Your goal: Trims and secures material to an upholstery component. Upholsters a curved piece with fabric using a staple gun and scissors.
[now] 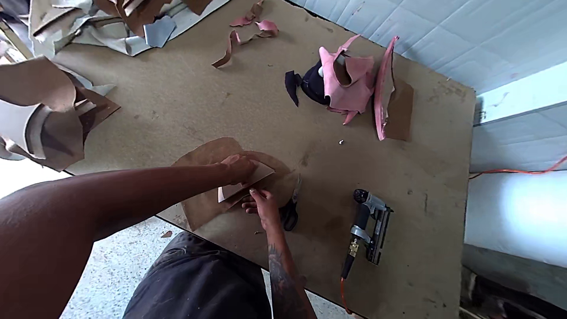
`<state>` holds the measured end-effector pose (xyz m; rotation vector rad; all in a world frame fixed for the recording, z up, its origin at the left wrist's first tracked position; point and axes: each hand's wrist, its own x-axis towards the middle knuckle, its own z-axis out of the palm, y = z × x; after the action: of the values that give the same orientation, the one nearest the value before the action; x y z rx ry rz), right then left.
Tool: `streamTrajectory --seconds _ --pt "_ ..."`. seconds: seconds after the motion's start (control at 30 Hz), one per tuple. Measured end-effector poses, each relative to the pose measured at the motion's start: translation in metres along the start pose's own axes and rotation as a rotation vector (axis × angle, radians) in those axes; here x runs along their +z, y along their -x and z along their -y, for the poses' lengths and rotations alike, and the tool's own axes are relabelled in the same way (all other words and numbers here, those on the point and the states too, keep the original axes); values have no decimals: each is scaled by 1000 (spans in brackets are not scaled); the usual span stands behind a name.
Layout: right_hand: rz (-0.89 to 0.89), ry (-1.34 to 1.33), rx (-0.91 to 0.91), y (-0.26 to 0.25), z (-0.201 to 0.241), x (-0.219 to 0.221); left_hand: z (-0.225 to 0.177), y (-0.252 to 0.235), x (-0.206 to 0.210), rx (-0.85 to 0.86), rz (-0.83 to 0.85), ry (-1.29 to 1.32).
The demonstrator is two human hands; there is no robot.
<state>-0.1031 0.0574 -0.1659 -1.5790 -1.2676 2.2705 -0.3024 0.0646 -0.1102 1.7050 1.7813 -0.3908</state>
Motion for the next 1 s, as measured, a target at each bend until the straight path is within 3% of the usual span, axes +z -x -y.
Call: streamTrajectory --seconds 0.3,0.57,0.77,1.0 --pt "11 -45 28 -10 19 -27 -18 -10 9 -117 0 -25" --pt "-62 99 -16 -18 26 -30 0 -14 9 -28 8 118" --pt "-43 66 19 -17 30 -34 -9 -6 -2 -40 20 107" --pt "-36 123 62 -22 38 -29 -3 -7 19 8 -65 83"
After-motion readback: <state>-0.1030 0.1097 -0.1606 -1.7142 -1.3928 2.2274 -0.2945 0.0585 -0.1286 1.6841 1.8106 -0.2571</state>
